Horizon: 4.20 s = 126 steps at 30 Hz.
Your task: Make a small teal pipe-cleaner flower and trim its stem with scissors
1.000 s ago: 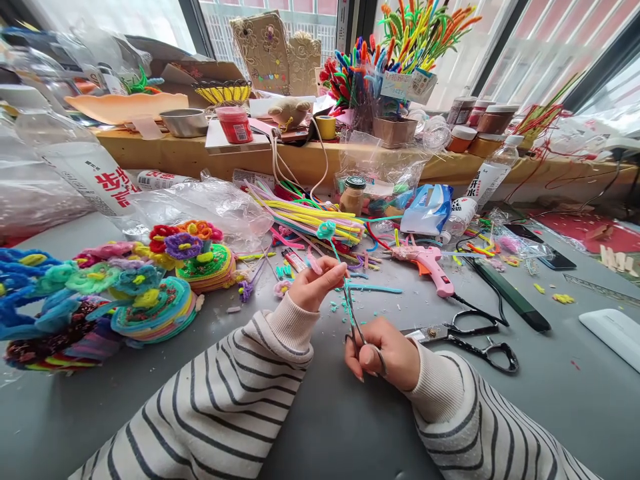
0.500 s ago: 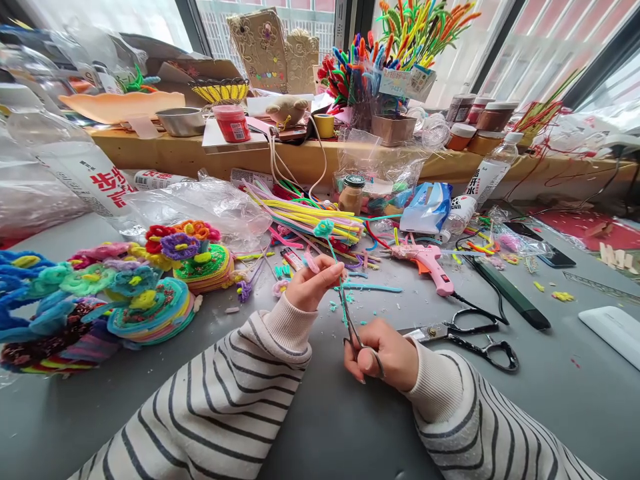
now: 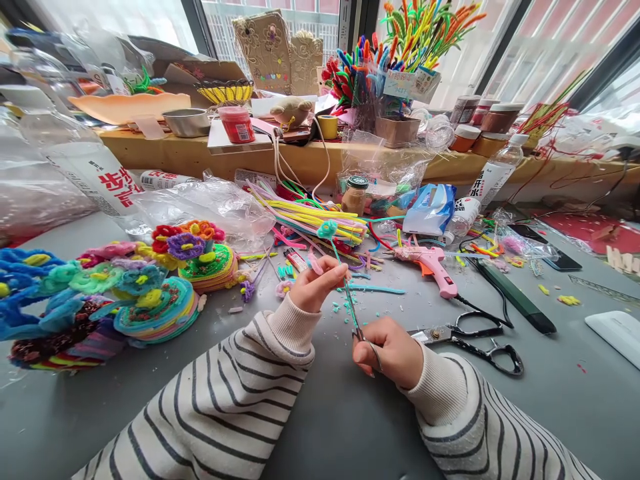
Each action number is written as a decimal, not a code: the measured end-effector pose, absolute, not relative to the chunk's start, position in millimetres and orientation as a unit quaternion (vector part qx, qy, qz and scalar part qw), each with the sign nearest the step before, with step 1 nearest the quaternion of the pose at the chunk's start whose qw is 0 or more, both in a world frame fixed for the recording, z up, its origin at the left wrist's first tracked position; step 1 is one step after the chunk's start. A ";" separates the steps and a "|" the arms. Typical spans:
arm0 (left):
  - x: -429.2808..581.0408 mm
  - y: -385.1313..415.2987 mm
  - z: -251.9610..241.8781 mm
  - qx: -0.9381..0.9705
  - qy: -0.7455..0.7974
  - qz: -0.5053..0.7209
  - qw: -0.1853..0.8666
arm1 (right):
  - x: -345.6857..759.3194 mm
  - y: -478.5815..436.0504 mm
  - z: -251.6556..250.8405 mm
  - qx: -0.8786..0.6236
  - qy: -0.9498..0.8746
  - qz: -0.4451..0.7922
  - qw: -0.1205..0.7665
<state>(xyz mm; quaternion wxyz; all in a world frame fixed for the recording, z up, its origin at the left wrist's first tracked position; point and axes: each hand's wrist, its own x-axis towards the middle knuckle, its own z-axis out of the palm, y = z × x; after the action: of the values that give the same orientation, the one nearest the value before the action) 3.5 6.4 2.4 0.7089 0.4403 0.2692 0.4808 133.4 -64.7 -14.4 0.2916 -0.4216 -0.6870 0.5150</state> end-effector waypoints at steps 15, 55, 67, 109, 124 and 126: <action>2.8 6.8 -4.3 0.480 0.300 0.476 0.673 | 140.0 -56.5 -14.3 -0.580 -0.574 0.400 0.418; -7.9 15.1 8.6 0.277 0.308 0.516 0.750 | 138.3 -57.2 -18.4 -0.526 -0.631 0.459 0.338; -3.7 8.9 9.7 0.338 0.288 0.454 0.773 | 134.3 -62.7 -13.0 -0.346 -0.750 0.456 0.331; 4.4 1.9 6.9 0.323 0.310 0.445 0.776 | 131.7 -66.4 -10.9 -0.331 -0.795 0.432 0.268; 3.6 2.9 5.6 0.336 0.295 0.451 0.772 | 130.0 -66.1 -14.9 -0.321 -0.786 0.399 0.346; 3.4 3.3 5.2 0.334 0.292 0.459 0.770 | 130.5 -65.8 -14.4 -0.309 -0.792 0.384 0.361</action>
<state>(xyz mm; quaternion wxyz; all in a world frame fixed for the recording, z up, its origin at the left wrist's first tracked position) 3.4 3.3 5.2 0.7699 0.3339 0.2919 0.4589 130.5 -65.8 -14.4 0.3610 -0.3086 -0.7918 0.3841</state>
